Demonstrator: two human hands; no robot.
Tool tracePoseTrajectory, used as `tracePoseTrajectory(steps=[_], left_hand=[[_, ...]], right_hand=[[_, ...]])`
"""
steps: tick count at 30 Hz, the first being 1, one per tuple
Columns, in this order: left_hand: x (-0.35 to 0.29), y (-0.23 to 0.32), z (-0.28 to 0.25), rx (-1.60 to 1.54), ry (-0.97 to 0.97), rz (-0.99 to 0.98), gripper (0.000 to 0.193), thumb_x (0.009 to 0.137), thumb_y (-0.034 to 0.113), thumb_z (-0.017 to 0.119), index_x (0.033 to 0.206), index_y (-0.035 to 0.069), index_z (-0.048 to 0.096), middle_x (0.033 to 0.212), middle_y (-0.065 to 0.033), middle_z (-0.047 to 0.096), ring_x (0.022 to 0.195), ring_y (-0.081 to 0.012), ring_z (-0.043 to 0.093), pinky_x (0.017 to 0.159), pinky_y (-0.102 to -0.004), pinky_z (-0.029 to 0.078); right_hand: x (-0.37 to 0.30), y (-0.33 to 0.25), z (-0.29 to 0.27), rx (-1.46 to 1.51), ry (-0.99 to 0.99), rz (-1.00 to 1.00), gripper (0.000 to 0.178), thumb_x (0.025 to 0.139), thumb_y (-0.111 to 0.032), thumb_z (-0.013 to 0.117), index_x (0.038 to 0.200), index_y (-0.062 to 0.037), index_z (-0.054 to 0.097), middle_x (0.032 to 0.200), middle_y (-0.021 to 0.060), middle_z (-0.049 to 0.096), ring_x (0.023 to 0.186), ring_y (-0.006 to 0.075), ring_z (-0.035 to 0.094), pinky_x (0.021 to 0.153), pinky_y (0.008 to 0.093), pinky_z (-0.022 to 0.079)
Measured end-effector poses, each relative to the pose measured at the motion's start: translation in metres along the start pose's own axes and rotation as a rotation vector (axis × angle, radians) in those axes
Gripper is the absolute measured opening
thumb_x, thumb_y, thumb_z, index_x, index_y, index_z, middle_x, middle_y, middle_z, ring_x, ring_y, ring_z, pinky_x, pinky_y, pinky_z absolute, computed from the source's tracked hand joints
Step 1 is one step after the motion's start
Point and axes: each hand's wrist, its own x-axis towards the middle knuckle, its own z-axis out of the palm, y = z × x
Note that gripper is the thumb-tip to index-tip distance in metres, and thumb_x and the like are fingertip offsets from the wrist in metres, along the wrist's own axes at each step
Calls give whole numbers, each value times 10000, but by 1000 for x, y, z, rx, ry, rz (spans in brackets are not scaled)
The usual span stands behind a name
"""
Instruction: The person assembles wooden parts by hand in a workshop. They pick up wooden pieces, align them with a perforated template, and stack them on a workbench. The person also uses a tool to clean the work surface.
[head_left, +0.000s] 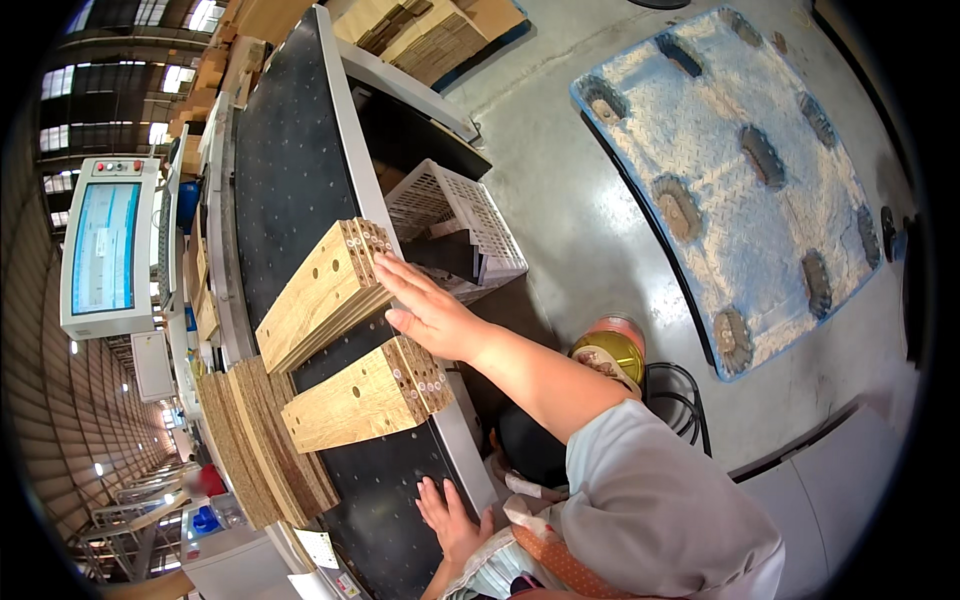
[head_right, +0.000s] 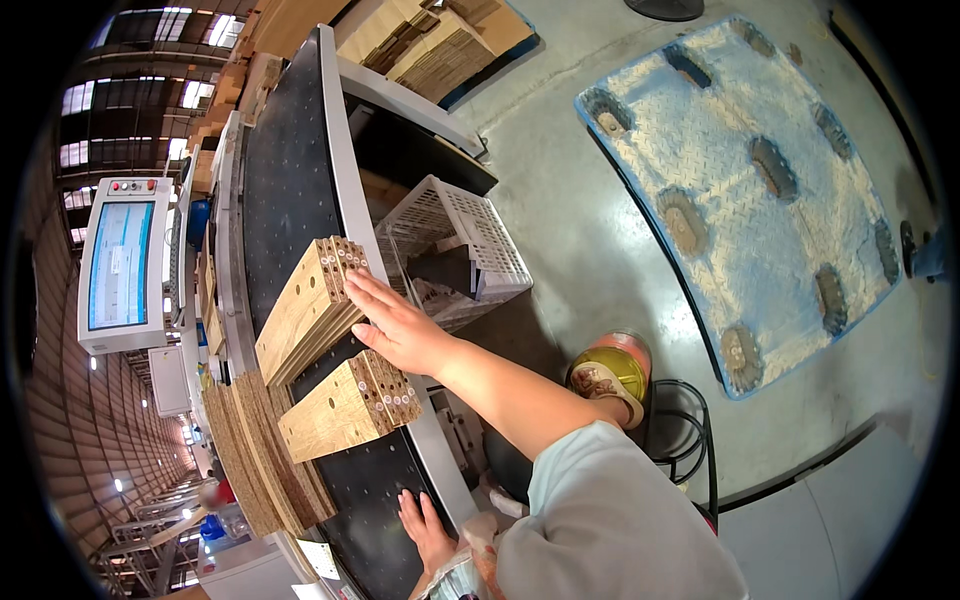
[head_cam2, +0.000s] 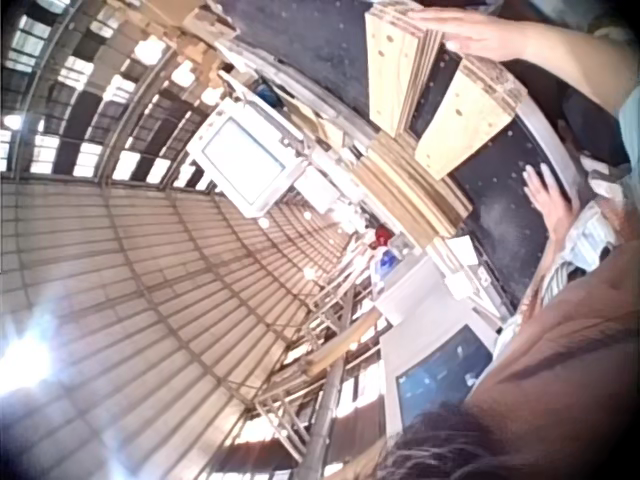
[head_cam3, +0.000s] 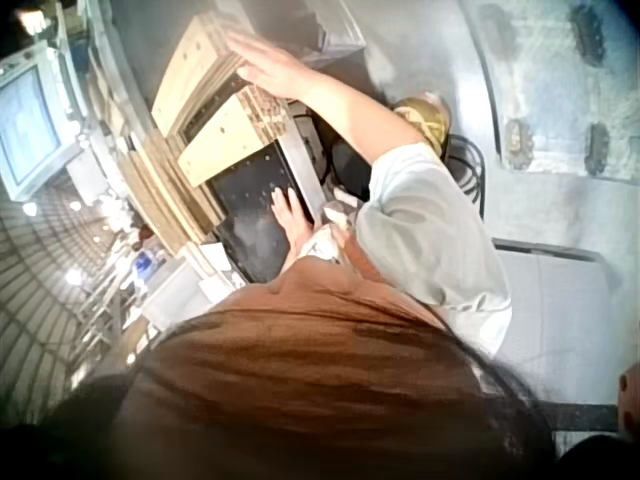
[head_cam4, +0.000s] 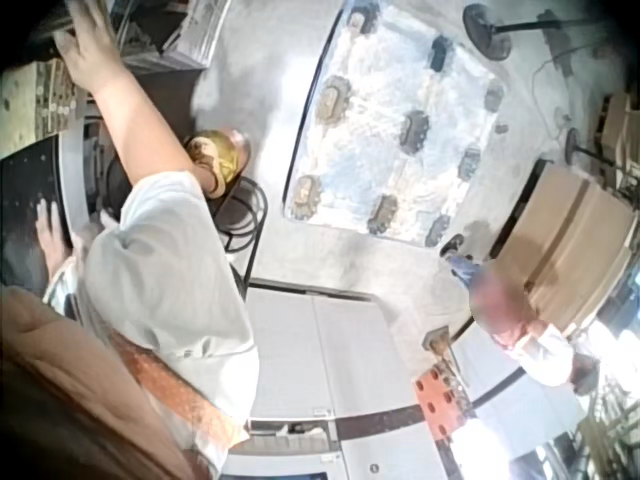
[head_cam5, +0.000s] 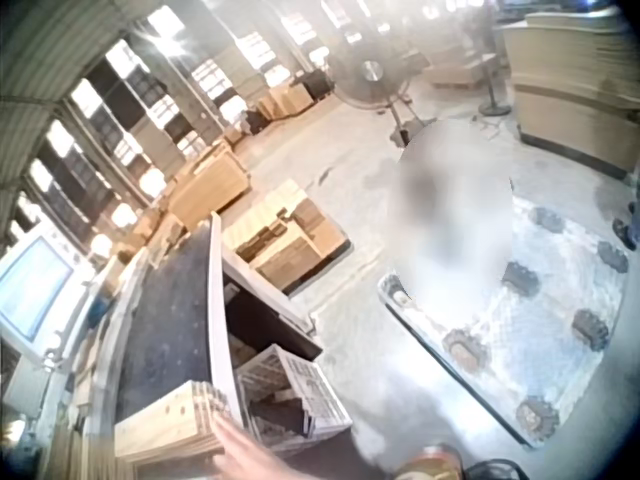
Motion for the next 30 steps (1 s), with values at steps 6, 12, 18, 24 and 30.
tracePoseTrajectory(steps=[6,12,18,24,30], left_hand=[[4,1,-1,-2,12,19,968,635,250,771,1397,-27,242,1440,-347,161,1352,-507,132,1060,-621,105],[0,-2,1,23,-7,4,969,640,244,769,1398,-30,232,1444,-343,155,1347,-511,138,1056,-627,114],[5,3,-2,10,10,14,951,652,250,762,1394,-34,241,1445,-344,152,1348,-511,135,1057,-625,113],[6,15,-11,-47,-53,-69,882,686,278,739,1379,-33,290,1451,-327,149,1364,-484,107,1080,-591,86],[-1,8,-15,-142,16,-56,884,648,272,769,1392,47,347,1486,-243,185,1389,-417,139,1102,-552,92]], right_hand=[[2,-1,-6,-11,-76,16,573,976,-299,441,1442,-25,253,1511,161,206,1408,278,178,1137,383,159],[-4,4,-8,19,-87,9,577,975,-316,437,1443,-33,253,1516,156,196,1409,276,173,1138,378,156],[-7,6,-7,-16,-60,13,540,973,-285,450,1432,-46,295,1497,158,248,1403,277,197,1132,378,177],[-34,7,-20,61,277,238,384,954,-203,499,1297,-32,484,1323,160,476,1253,270,426,1039,354,335],[-133,14,-51,215,369,717,158,924,-127,534,1001,-18,621,827,57,598,698,117,549,656,255,450]])
